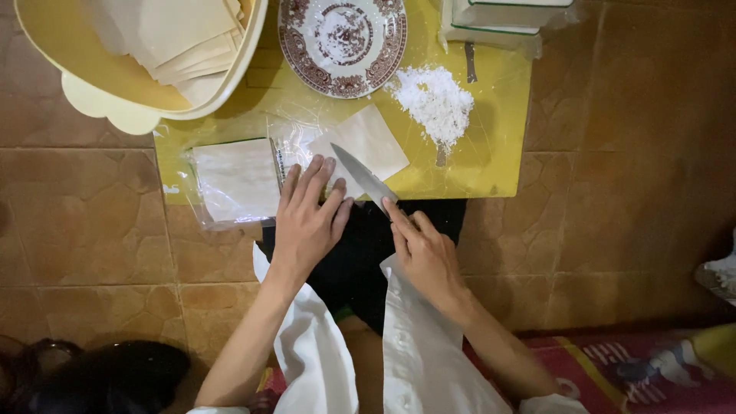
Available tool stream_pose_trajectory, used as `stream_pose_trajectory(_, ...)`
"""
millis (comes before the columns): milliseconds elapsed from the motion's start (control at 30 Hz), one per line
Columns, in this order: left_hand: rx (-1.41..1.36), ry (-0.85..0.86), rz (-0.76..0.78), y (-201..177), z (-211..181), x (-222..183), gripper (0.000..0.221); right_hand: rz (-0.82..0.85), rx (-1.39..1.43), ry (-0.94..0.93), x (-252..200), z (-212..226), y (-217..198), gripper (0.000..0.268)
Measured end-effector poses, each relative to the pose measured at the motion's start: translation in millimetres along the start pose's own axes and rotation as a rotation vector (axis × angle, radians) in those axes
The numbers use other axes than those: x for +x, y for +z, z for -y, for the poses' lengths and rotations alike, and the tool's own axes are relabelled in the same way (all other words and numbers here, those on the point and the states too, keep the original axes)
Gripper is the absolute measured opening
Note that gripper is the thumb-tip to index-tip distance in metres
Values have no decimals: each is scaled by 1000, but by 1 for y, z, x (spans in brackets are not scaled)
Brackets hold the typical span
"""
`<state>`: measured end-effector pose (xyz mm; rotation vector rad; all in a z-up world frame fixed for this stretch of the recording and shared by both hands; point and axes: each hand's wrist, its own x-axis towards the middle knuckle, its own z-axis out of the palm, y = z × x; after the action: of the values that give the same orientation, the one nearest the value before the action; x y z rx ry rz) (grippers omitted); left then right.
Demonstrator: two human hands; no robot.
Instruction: Cutting a stack of thin dough wrappers into smaller pieces using a knife.
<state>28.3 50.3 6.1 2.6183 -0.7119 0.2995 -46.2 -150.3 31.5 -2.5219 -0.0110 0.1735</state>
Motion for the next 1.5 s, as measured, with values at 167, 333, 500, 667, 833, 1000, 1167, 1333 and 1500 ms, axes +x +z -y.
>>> stream_pose_trajectory(167,62,1,-35,1,-6,2,24,-20,-89,33,6,-7,-7,43)
stream_pose_trajectory(333,56,-28,-6,2,-6,-1,27,-51,-54,19,3,-3,0,43)
stream_pose_trajectory(500,60,-27,0,3,-6,-1,27,-63,-94,28,6,-8,-4,43)
stream_pose_trajectory(667,45,-27,13,0,-7,-2,27,13,-29,56,9,-6,-5,41)
stream_pose_trajectory(833,53,-49,38,0,-8,-2,27,-103,-86,26,11,-14,-3,42)
stream_pose_trajectory(1000,50,-43,67,-2,-7,-3,29,-147,-30,89,15,-17,-14,42)
stream_pose_trajectory(1167,152,21,50,9,3,-6,28,-173,58,124,19,-18,-29,43)
stream_pose_trajectory(1333,-114,162,-34,14,6,0,11,-153,128,148,13,-33,-43,43)
stream_pose_trajectory(1500,-752,-212,-46,-3,-12,34,8,-262,147,109,15,-48,-48,44)
